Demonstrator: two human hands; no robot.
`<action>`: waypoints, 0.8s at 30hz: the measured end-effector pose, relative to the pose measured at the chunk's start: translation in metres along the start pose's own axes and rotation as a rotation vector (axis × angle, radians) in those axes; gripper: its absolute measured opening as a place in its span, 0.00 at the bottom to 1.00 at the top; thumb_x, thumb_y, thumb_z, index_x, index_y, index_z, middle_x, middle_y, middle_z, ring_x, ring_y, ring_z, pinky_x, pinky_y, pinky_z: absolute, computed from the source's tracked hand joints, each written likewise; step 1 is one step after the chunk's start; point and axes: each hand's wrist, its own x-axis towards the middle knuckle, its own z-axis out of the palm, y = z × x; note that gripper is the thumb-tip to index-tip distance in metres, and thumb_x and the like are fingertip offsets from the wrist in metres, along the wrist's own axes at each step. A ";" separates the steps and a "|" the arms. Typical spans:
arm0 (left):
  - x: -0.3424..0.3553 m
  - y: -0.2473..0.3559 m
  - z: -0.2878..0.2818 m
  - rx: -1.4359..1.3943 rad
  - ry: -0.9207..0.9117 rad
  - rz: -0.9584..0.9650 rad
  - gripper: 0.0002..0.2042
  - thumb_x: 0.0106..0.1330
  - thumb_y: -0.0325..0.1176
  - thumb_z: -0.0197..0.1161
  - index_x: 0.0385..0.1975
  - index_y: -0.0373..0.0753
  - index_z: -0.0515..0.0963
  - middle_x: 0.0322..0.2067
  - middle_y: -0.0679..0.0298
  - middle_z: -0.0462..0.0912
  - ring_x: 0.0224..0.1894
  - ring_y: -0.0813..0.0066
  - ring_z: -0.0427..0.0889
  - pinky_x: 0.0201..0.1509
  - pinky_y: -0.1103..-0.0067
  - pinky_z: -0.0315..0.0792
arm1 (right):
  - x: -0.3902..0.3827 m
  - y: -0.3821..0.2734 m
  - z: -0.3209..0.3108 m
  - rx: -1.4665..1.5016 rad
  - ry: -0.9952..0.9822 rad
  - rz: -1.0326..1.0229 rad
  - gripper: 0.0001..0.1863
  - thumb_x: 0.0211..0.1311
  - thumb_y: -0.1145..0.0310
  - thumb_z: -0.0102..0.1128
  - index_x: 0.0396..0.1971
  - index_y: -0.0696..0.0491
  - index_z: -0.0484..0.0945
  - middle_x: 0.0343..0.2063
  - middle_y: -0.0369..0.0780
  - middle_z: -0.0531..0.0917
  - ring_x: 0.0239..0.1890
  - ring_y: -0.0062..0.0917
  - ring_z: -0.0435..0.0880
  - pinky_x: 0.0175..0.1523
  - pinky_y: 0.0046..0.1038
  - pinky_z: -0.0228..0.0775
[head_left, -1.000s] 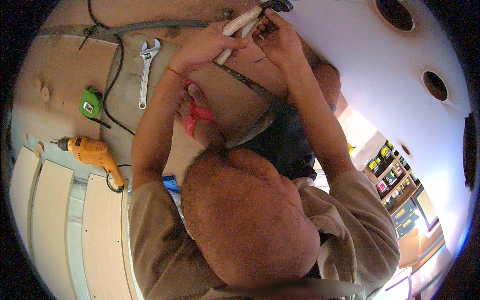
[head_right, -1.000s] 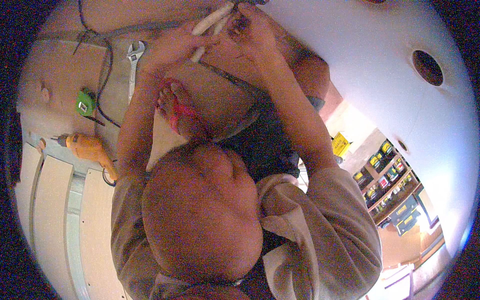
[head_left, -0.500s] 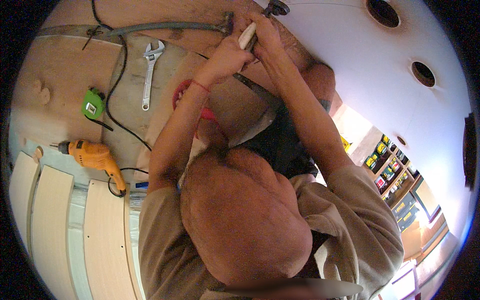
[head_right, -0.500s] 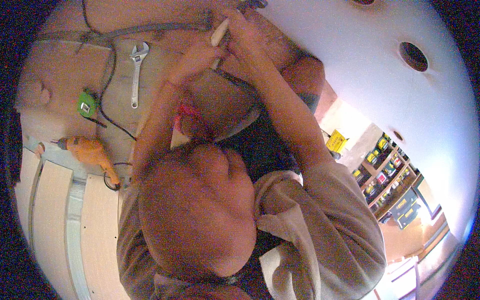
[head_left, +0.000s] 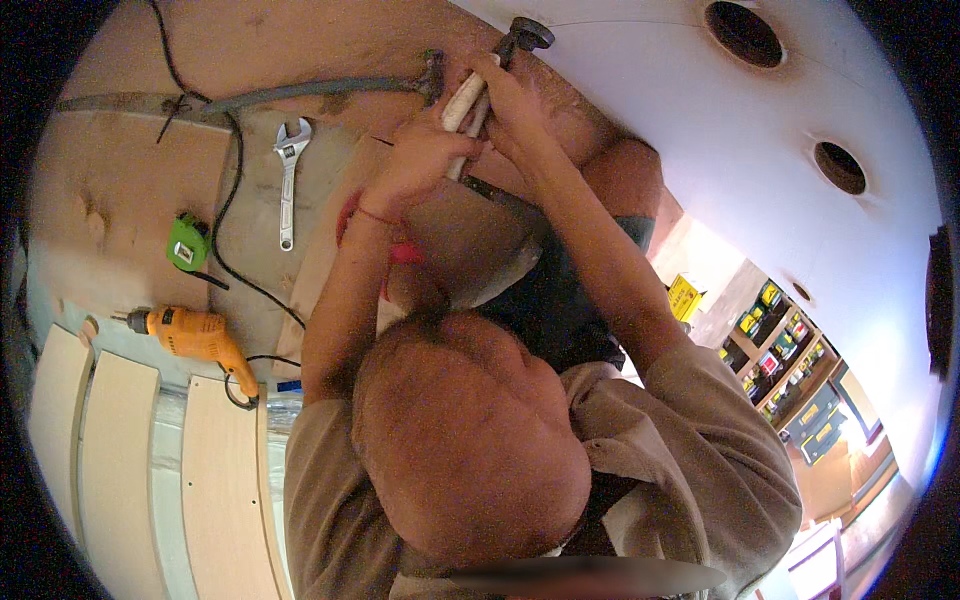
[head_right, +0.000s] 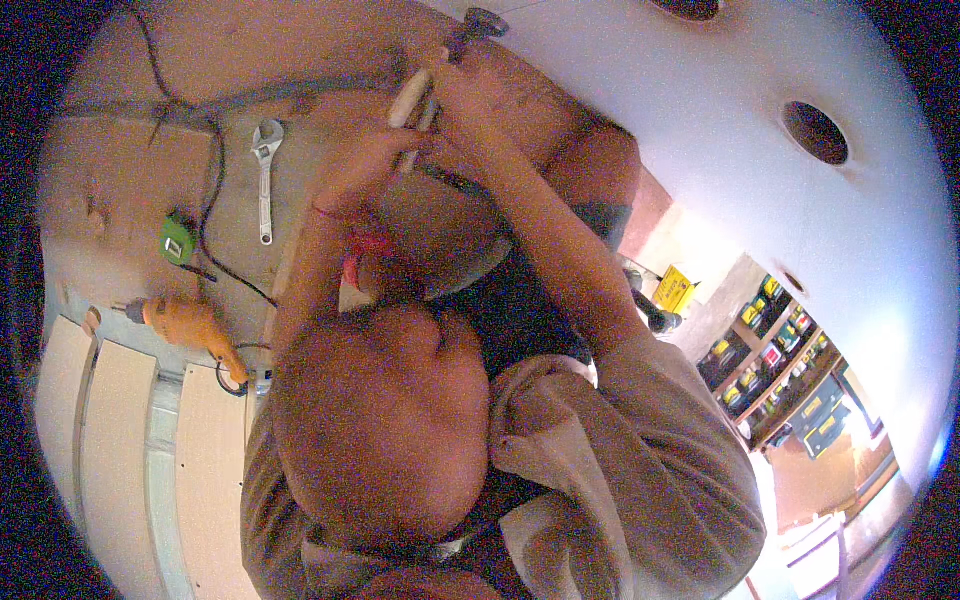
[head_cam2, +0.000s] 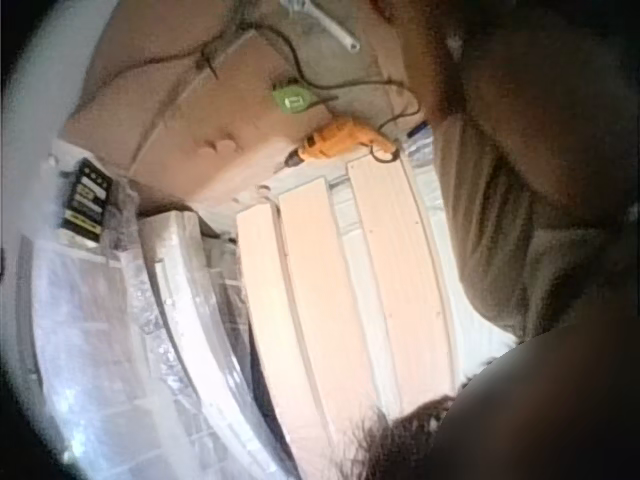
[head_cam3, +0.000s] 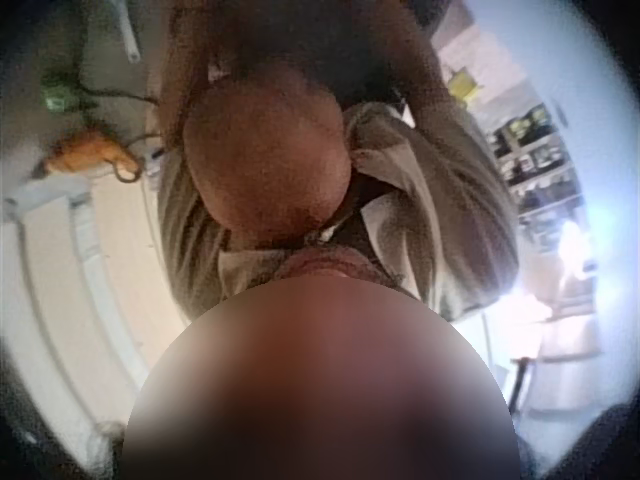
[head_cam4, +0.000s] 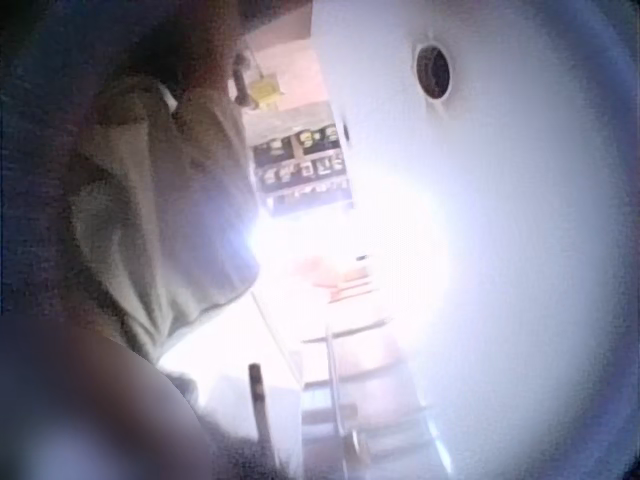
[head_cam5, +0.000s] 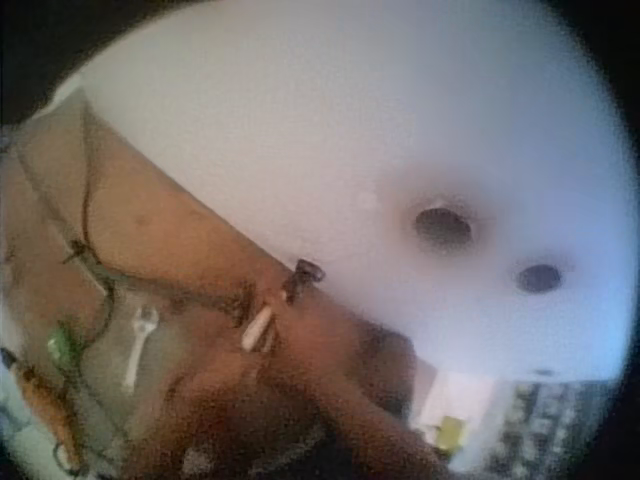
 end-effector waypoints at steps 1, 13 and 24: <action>0.002 0.001 -0.006 0.060 -0.026 -0.024 0.26 0.55 0.29 0.66 0.56 0.34 0.72 0.32 0.65 0.80 0.27 0.76 0.77 0.31 0.78 0.74 | -0.003 -0.003 -0.003 0.034 -0.004 0.004 0.17 0.69 0.57 0.54 0.48 0.53 0.73 0.41 0.39 0.79 0.45 0.32 0.77 0.52 0.40 0.69; 0.014 0.007 -0.043 -0.287 -0.190 -0.090 0.13 0.57 0.32 0.69 0.40 0.36 0.81 0.30 0.65 0.83 0.31 0.77 0.81 0.34 0.78 0.74 | 0.010 -0.030 -0.025 -0.079 -0.008 0.018 0.21 0.76 0.55 0.46 0.59 0.53 0.70 0.54 0.41 0.78 0.60 0.35 0.74 0.69 0.50 0.63; 0.019 0.017 -0.048 -0.225 -0.265 -0.103 0.16 0.58 0.23 0.64 0.47 0.34 0.74 0.33 0.62 0.81 0.31 0.75 0.81 0.33 0.79 0.75 | 0.012 -0.015 -0.025 0.089 -0.008 -0.067 0.20 0.77 0.56 0.46 0.55 0.56 0.73 0.51 0.42 0.81 0.55 0.33 0.79 0.63 0.44 0.72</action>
